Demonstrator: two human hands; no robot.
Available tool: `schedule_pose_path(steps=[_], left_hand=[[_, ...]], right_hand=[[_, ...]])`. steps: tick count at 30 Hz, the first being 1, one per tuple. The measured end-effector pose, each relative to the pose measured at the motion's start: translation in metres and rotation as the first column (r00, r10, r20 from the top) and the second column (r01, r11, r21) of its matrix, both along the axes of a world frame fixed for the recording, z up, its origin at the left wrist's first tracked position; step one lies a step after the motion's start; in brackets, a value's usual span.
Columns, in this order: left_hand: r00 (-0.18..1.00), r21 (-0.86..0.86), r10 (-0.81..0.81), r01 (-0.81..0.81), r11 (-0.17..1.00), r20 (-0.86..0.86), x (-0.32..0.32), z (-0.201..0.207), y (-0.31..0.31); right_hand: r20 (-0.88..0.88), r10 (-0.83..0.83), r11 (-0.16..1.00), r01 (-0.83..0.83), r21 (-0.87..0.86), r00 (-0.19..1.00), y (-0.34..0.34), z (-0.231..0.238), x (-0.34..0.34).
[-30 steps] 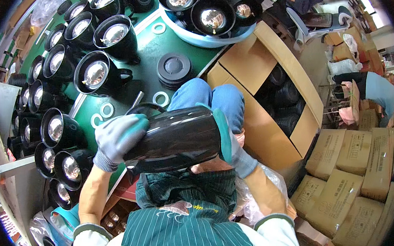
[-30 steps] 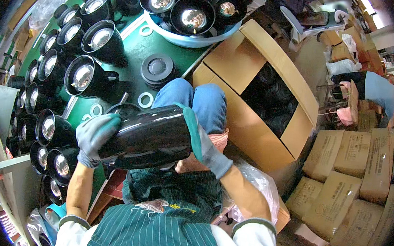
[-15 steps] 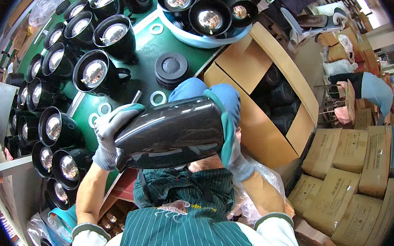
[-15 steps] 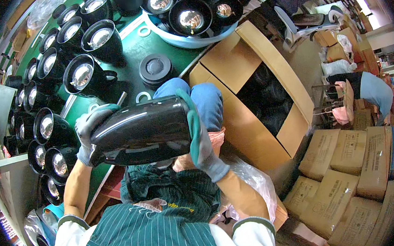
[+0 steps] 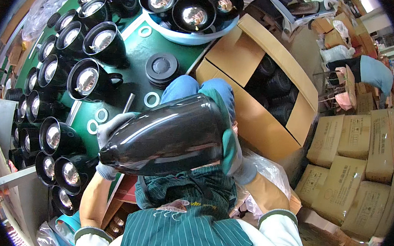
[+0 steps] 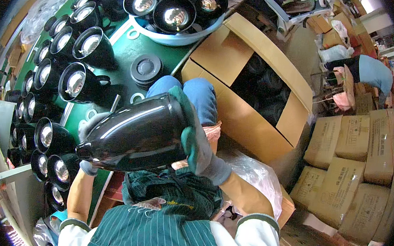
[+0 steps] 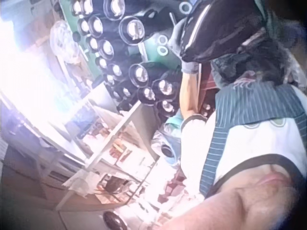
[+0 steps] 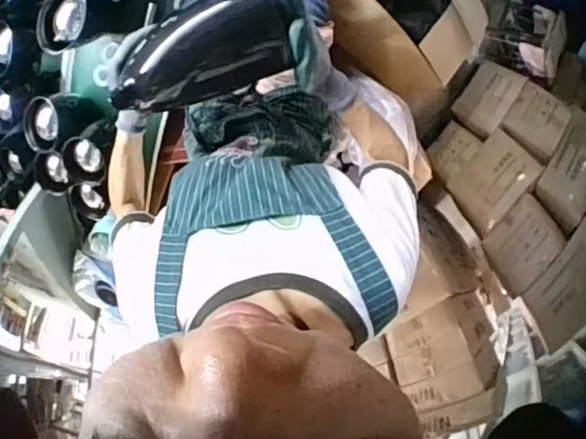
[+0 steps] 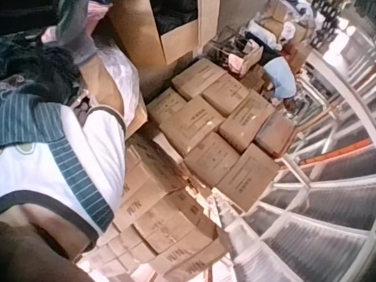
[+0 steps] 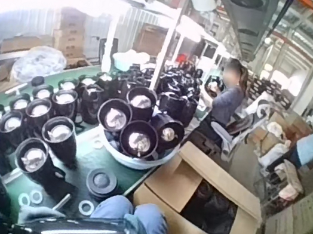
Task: The person assembles black kettles by inserting a metal rod into the base and screwing on a black lid. The person handles the kettles one at a time, places the finished units into a cardboard box, and repeats the process.
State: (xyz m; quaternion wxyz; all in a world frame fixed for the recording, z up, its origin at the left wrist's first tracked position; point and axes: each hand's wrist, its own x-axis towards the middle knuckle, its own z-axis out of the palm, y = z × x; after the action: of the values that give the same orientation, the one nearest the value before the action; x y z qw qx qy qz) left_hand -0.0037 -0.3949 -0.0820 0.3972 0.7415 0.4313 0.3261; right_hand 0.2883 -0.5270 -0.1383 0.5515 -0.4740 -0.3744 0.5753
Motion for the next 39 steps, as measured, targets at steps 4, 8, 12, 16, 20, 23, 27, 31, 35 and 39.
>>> schedule_pose_path(steps=[4,8,12,16,20,23,27,31,35,39], left_hand=[[0.985,0.271,-0.118,0.149,0.951,-0.126,0.014,0.014,0.005],[0.998,0.449,0.06,-0.04,0.893,-0.03,0.03,-0.053,-0.029],[0.851,0.401,-0.432,0.523,0.753,-0.298,0.022,-0.072,-0.038],[0.778,0.454,0.269,0.024,0.891,-0.568,-0.026,-0.115,-0.015],[0.532,0.115,0.267,-0.302,0.946,-0.804,-0.048,-0.143,0.013],[0.933,-0.071,0.122,-0.155,0.985,-0.337,-0.042,-0.133,0.028],[0.907,-0.052,-0.376,0.373,0.926,-0.188,0.038,-0.007,0.041],[0.604,-0.11,-0.61,0.659,0.744,-0.513,0.098,0.049,0.042],[0.506,-0.125,-0.596,0.688,0.715,-0.623,0.098,0.052,0.029],[0.548,-0.091,-0.494,0.603,0.793,-0.675,0.099,0.071,-0.021]], right_hand=[[0.079,-0.07,0.942,0.04,0.333,0.994,-0.004,-0.112,0.042],[-0.131,0.005,0.998,0.003,0.059,0.991,0.055,0.05,0.042],[0.132,0.131,0.985,-0.144,0.095,0.983,0.06,0.066,0.075],[0.795,0.14,0.937,-0.339,0.087,0.59,0.037,0.052,0.043],[0.771,0.049,0.947,-0.274,0.166,0.635,0.033,0.007,0.007],[0.593,0.028,0.961,-0.186,0.206,0.805,0.024,-0.004,0.007],[0.185,-0.077,0.968,0.029,0.25,0.98,0.022,-0.029,-0.002],[-0.43,-0.066,0.96,0.174,0.217,0.901,0.025,-0.016,0.003],[-0.403,-0.12,0.986,0.155,0.055,0.907,0.04,0.007,0.011],[-0.431,0.137,0.973,-0.039,0.23,0.892,0.063,-0.024,0.024]])
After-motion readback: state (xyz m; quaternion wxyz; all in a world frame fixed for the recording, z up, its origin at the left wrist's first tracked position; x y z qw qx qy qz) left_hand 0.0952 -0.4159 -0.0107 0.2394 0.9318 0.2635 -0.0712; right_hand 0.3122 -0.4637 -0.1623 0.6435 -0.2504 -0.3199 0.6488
